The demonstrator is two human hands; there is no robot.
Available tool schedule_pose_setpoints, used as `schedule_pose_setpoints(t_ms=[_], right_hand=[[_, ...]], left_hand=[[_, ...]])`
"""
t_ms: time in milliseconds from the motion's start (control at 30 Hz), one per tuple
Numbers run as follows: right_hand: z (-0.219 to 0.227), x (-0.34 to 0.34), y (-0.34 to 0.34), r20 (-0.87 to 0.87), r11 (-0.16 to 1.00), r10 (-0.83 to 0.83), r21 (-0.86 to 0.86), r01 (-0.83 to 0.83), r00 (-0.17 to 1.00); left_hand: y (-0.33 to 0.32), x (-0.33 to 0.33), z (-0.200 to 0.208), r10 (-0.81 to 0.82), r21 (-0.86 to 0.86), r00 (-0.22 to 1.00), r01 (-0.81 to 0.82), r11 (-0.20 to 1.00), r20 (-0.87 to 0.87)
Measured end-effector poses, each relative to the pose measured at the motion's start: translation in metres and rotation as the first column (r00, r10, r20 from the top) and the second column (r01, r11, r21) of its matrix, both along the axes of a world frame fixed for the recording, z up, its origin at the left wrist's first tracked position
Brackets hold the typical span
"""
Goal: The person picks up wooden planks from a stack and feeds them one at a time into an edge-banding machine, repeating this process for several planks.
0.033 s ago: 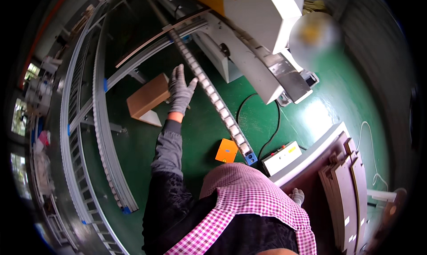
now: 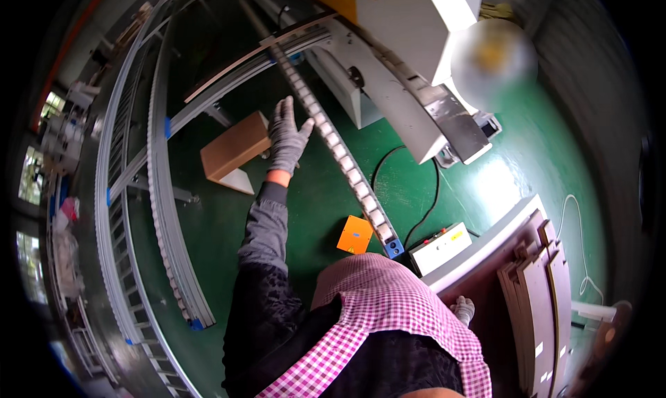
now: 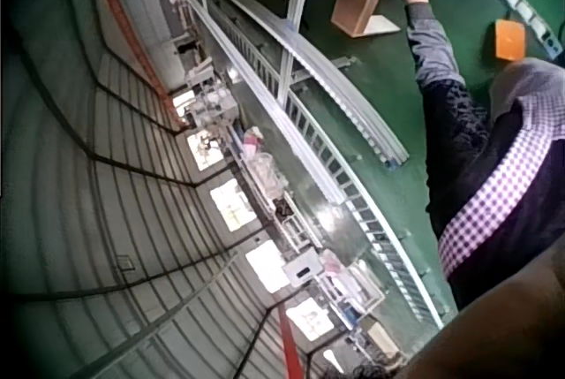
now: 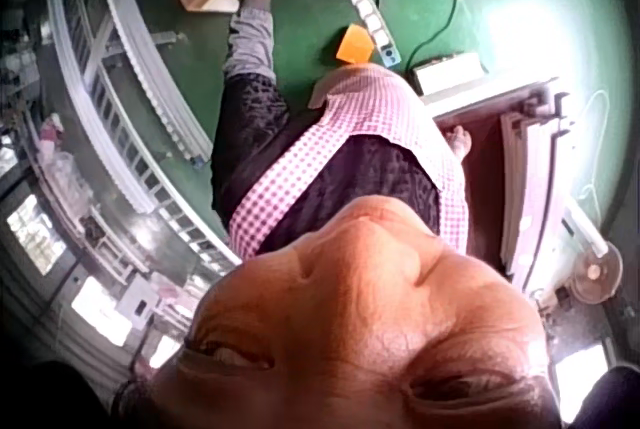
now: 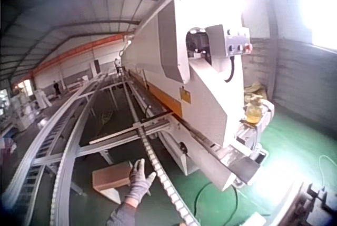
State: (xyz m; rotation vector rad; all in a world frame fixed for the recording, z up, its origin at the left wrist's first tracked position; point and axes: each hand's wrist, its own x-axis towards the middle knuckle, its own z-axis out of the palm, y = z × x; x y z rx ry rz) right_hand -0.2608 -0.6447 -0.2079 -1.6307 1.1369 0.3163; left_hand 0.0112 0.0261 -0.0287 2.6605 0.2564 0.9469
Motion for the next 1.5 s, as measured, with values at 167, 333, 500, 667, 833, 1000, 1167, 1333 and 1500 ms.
schedule_pose_setpoints(t_ms=[167, 333, 500, 667, 833, 1000, 1167, 1333, 1500], right_hand=[[0.003, 0.006, 0.004, -0.034, 0.999, -0.010, -0.035, 0.009, 0.999], [0.014, 0.009, 0.008, -0.090, 0.998, 0.032, -0.059, -0.037, 0.995], [0.013, 0.011, 0.008, -0.104, 0.994, 0.065, -0.076, -0.073, 0.992], [0.001, 0.011, 0.005, -0.085, 0.999, -0.032, -0.027, 0.030, 0.996], [-0.008, 0.004, 0.001, -0.039, 0.998, -0.040, -0.043, 0.039, 0.998], [-0.014, 0.003, 0.004, -0.034, 0.989, -0.067, -0.135, 0.062, 0.997], [-0.016, -0.007, 0.007, 0.007, 0.986, -0.043, -0.164, 0.044, 0.999], [-0.017, -0.008, 0.006, 0.024, 0.988, -0.027, -0.149, 0.031, 0.999], [0.012, -0.018, 0.028, 0.133, 0.970, 0.159, -0.207, -0.129, 0.978]], left_hand=[[0.003, 0.022, 0.002, 0.078, 0.040, 0.994, -0.075, 0.996, -0.076], [0.016, 0.033, 0.011, 0.201, 0.057, 0.942, -0.193, 0.980, -0.267], [0.046, 0.049, 0.018, 0.321, 0.154, 0.896, -0.286, 0.946, -0.307], [0.087, 0.074, 0.028, 0.443, 0.281, 0.794, -0.351, 0.893, -0.416], [0.119, 0.089, 0.023, 0.406, 0.304, 0.733, -0.279, 0.911, -0.545], [0.132, 0.109, 0.017, 0.279, 0.269, 0.601, -0.109, 0.957, -0.749], [0.119, 0.073, -0.006, 0.144, 0.189, 0.769, -0.031, 0.982, -0.623], [0.087, -0.065, -0.025, 0.051, 0.071, 0.808, -0.011, 0.997, -0.586], [0.017, -0.212, -0.011, -0.146, -0.228, 0.749, -0.007, 0.974, -0.647]])
